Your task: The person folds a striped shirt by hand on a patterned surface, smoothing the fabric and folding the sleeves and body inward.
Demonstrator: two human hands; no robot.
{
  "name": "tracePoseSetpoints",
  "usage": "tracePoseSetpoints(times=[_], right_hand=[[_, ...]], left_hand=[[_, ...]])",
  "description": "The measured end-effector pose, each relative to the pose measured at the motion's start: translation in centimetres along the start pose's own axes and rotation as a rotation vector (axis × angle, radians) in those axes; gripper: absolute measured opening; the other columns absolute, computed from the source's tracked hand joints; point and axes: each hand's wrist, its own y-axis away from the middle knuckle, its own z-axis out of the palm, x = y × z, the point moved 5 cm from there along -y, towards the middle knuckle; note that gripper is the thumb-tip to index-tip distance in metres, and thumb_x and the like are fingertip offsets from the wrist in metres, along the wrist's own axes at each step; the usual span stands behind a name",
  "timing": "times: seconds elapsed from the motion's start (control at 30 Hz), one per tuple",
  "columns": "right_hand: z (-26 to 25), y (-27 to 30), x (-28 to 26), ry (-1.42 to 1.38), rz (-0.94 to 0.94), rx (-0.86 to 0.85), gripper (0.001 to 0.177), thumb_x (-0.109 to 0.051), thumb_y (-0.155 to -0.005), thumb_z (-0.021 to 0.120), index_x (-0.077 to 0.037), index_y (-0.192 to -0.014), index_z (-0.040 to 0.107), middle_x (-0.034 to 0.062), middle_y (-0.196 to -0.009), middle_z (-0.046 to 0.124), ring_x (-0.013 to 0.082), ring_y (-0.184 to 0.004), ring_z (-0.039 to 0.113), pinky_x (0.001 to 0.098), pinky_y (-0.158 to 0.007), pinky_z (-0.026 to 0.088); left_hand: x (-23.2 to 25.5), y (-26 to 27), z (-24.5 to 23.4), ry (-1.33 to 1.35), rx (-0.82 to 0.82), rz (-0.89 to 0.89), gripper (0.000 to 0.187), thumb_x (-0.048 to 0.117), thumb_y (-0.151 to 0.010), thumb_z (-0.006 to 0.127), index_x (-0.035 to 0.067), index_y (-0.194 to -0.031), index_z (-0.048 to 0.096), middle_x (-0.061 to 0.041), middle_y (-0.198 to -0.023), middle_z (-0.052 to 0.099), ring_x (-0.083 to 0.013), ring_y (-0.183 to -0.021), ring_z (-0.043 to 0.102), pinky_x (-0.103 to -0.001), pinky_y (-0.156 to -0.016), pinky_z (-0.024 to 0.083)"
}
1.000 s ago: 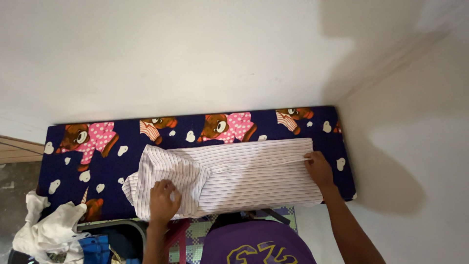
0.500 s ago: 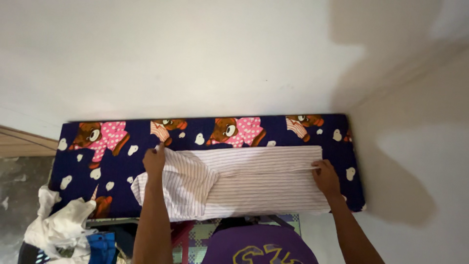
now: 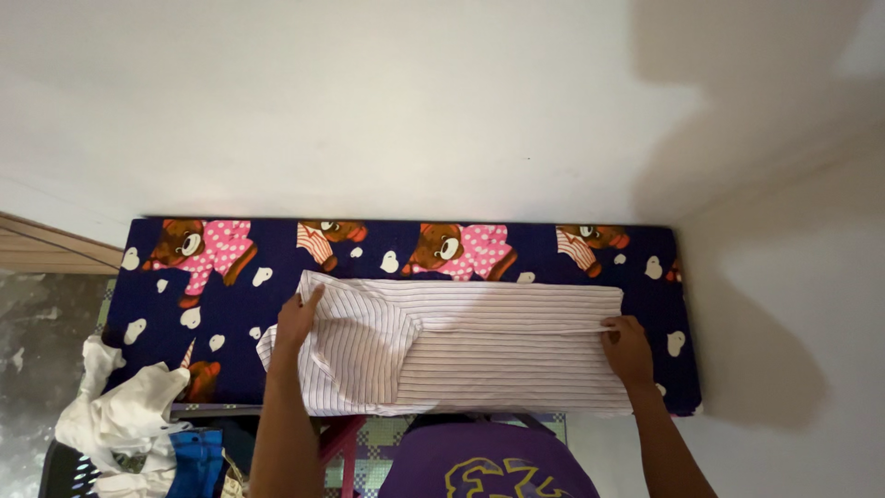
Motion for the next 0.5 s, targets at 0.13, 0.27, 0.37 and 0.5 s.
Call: tracePoseSetpoints(times=[0.13, 0.27, 0.37, 0.5], right_hand=[[0.0, 0.1, 0.1, -0.022, 0.029, -0.025, 0.017, -0.010, -0.089, 0.070, -0.008, -0.106, 0.073, 0.0091, -0.115, 0.066, 0.0294, -0.105, 0.064, 0.0401, -0.091, 0.054], [-0.3, 0.3, -0.4, -0.035, 0.001, 0.008, 0.017, -0.009, -0.089, 0.070, -0.008, -0.106, 0.072, 0.0084, -0.115, 0.066, 0.0286, -0.105, 0.065, 0.0400, -0.091, 0.054], [-0.4, 0.5, -0.6, -0.020, -0.005, 0.027, 0.017, -0.010, -0.088, 0.072, -0.008, -0.105, 0.072, 0.0083, -0.113, 0.067, 0.0288, -0.105, 0.064, 0.0397, -0.090, 0.054], [-0.6, 1.0, -0.6, -0.042, -0.069, 0.073, 0.017, -0.008, -0.087, 0.071, -0.007, -0.104, 0.072, 0.0086, -0.111, 0.067, 0.0301, -0.107, 0.064, 0.0393, -0.090, 0.054]], left_hand=[[0.4, 2.2, 0.1, -0.082, -0.254, 0.177, 0.068, 0.041, -0.078, 0.083, -0.003, -0.126, 0.066, -0.021, -0.119, 0.073, -0.0333, -0.110, 0.070, -0.038, -0.093, 0.051], [0.6, 3.9, -0.8, -0.116, -0.206, 0.170, 0.046, 0.027, -0.091, 0.070, -0.002, -0.126, 0.069, -0.022, -0.114, 0.078, -0.0315, -0.102, 0.076, -0.038, -0.090, 0.056], [0.4, 5.6, -1.0, 0.195, -0.181, 0.071, 0.044, 0.017, -0.095, 0.063, -0.001, -0.135, 0.062, -0.022, -0.120, 0.074, -0.0313, -0.107, 0.072, -0.038, -0.091, 0.054], [-0.8, 6.3, -0.7, 0.157, -0.111, 0.010, 0.048, 0.019, -0.101, 0.059, -0.002, -0.143, 0.052, -0.022, -0.128, 0.068, -0.0319, -0.114, 0.066, -0.038, -0.096, 0.051]])
